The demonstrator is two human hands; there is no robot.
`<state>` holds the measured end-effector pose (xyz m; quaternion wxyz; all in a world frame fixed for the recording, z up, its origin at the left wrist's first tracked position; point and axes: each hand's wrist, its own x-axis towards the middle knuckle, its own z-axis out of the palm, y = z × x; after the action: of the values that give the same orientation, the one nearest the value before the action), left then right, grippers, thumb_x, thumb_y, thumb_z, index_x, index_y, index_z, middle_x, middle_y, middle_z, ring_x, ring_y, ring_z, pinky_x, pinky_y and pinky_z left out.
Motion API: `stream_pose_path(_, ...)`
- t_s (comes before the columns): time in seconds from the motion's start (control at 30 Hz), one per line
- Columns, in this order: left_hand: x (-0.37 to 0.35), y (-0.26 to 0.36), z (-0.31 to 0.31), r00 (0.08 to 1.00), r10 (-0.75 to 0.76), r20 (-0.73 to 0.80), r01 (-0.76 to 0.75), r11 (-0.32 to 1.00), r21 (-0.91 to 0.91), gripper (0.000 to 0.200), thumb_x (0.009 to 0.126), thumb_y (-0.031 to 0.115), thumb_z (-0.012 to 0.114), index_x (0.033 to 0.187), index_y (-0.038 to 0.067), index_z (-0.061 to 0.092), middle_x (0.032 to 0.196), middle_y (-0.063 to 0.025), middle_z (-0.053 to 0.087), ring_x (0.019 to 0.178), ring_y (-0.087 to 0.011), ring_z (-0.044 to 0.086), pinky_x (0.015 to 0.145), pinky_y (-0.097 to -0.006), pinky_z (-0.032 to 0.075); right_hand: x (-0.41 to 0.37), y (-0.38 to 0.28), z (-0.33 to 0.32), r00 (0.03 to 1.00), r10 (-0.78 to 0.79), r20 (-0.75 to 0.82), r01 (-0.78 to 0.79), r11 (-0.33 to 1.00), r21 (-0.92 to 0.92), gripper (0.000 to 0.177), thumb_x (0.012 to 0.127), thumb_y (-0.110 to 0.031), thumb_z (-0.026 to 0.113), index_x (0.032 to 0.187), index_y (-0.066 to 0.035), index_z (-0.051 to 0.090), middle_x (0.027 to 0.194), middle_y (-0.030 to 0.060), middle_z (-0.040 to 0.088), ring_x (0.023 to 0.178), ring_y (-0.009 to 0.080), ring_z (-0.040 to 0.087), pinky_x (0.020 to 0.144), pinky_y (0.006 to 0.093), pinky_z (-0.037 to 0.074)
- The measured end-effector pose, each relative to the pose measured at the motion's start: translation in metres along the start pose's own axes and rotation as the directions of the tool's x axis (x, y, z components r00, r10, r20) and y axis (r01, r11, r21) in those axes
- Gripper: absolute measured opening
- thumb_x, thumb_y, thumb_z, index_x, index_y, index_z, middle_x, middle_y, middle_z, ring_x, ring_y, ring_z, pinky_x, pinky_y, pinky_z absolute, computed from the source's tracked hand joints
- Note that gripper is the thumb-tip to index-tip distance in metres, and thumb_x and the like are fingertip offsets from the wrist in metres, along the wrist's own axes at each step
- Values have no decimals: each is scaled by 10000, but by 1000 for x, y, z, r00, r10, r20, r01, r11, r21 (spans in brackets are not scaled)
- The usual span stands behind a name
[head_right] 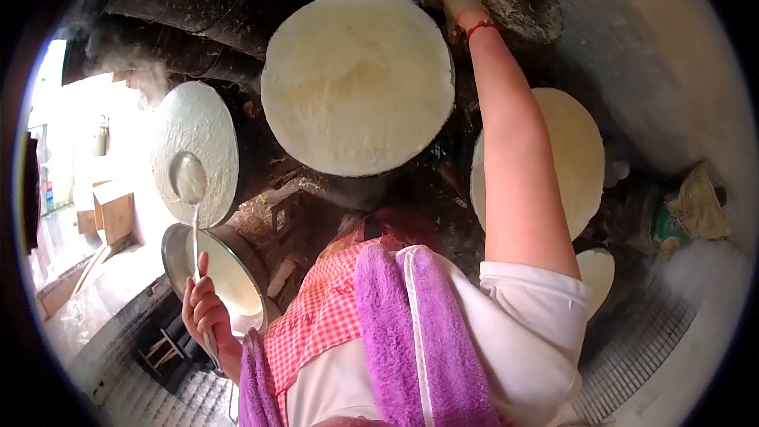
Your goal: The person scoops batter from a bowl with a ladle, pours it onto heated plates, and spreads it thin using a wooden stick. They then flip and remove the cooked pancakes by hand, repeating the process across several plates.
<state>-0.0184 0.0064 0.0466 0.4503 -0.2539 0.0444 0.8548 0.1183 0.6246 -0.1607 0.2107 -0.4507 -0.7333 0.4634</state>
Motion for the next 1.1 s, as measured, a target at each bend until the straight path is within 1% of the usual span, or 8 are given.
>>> stream_pose_path(0.1,4,-6,-8,996,57,-68,-58,998,-24,528,1034,184,267,1457,-71,81,761,-18,339,462,-54,310,379,-209,355,38,-18,15,987,-112,115,137,959,-246,481,823,-175,647,1281,-72,548,1163,172,640,1005,258,647,838,294,499)
stream_pose_path(0.17,3,-14,-9,996,71,-47,-74,996,-56,527,1033,180,267,1459,-69,81,757,-16,336,459,-53,307,377,-207,352,26,-60,36,934,-106,342,24,972,235,424,756,-93,706,1167,-60,607,962,54,659,868,185,603,785,343,503)
stream_pose_path(0.23,1,-20,-10,996,84,-30,-86,992,-87,526,1033,176,266,1460,-66,80,754,-14,332,456,-52,304,375,-205,349,48,-65,49,797,-133,589,155,988,12,450,725,-134,758,1152,-68,631,935,58,676,837,177,622,780,328,500)
stream_pose_path(0.3,-1,-23,-8,996,92,-7,-92,990,-110,523,1032,169,264,1460,-66,76,737,-8,324,450,-50,297,371,-200,346,41,-93,60,786,-172,594,431,841,-328,507,705,-240,776,1159,-67,629,993,112,692,899,219,645,810,348,503)
stream_pose_path(0.43,-3,-22,-7,996,86,-1,-86,990,-111,526,1033,169,269,1460,-66,71,722,-6,323,446,-49,296,370,-198,348,29,-113,77,708,-215,673,595,694,-405,527,697,-206,676,1214,-124,613,1077,154,675,982,292,642,878,380,492)
stream_pose_path(0.77,-40,24,-35,996,-83,22,83,996,-9,491,1043,193,251,1476,-6,131,723,8,311,485,-51,288,393,-193,281,-92,-220,14,877,-309,367,480,572,-666,434,734,-138,612,1165,-93,633,1096,177,658,1032,337,621,910,401,479)
stream_pose_path(0.83,-49,38,-44,995,-103,7,101,985,143,476,1038,165,277,1463,-18,163,715,11,312,488,-47,294,393,-191,293,-124,-238,6,487,-792,369,872,463,-157,421,732,-74,603,1151,-79,640,1086,145,676,1018,302,629,905,385,486)
stream_pose_path(1.1,-59,126,-83,934,-339,-114,353,820,451,444,1019,129,337,1403,-78,254,693,20,319,461,-26,281,335,-171,290,-340,-317,-20,933,-357,37,331,814,-477,431,747,-24,614,1176,-64,621,960,79,691,849,143,630,736,284,511)
